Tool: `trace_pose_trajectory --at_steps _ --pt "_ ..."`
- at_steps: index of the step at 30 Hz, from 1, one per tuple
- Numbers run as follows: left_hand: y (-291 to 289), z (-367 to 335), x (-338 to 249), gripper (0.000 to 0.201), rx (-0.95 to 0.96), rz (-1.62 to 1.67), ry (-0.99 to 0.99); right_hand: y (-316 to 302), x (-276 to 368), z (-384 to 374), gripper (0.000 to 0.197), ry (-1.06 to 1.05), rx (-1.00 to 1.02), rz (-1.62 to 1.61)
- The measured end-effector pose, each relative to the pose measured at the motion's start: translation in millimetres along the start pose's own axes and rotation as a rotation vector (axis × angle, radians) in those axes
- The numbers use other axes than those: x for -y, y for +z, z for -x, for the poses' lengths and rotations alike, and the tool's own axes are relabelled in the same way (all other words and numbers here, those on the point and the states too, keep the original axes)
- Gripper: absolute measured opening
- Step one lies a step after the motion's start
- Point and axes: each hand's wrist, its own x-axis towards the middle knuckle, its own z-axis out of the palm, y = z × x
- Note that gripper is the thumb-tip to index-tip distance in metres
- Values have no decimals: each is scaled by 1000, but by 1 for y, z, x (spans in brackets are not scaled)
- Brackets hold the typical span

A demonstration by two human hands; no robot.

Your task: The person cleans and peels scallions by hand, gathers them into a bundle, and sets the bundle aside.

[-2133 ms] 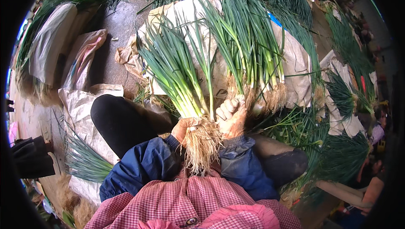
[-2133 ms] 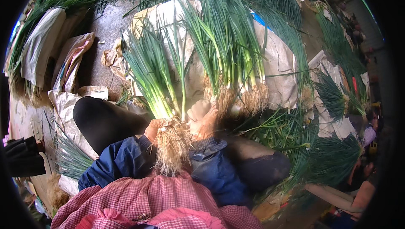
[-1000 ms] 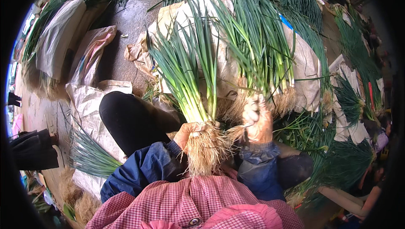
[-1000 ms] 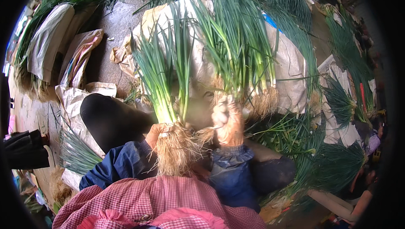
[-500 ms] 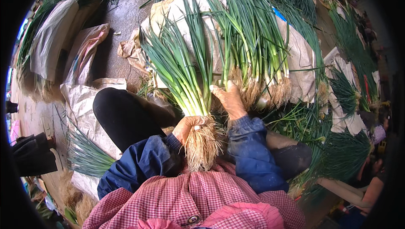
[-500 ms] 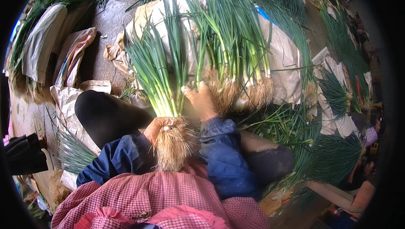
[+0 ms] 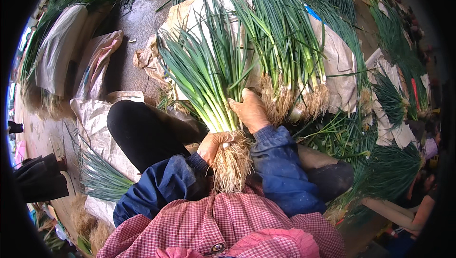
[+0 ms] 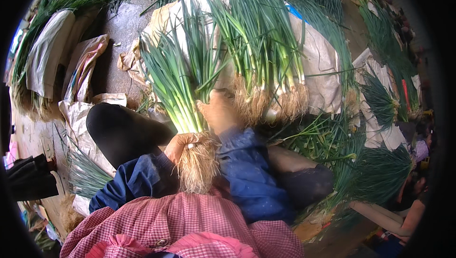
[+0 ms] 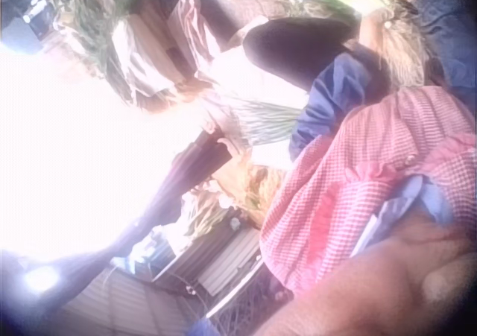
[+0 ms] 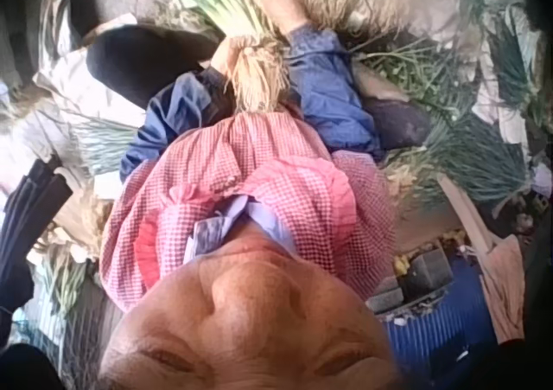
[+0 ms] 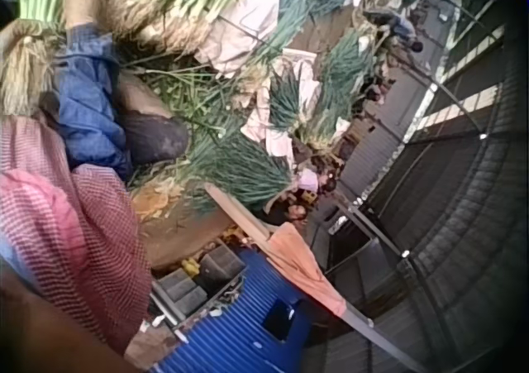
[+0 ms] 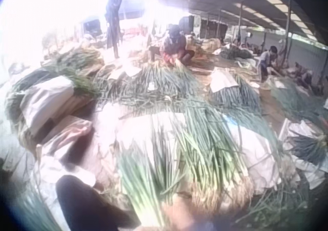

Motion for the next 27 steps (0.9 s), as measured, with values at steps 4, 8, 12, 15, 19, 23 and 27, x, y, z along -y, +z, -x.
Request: trace_pose_trajectory --at_steps 4,8,12,15,19,23,27 --pt "-4 3 2 25 69 -38 73 -2 -20 -3 22 40 50 -165" --pt "-23 7 -10 27 209 196 -77 -23 1 53 16 36 38 -988" --pt "-32 0 -1 23 136 148 23 -13 -15 56 14 75 98 -1194" --pt "-47 1 -2 18 173 159 23 -68 2 66 20 -16 -47 -1652" --pt "-31 4 0 26 261 185 -10 -31 -1 29 27 269 -79 -897" --pt "-27 -3 5 29 39 -44 91 17 -19 9 22 39 82 -674" --pt "-26 10 -5 23 62 94 57 -16 3 40 21 223 115 -1000"
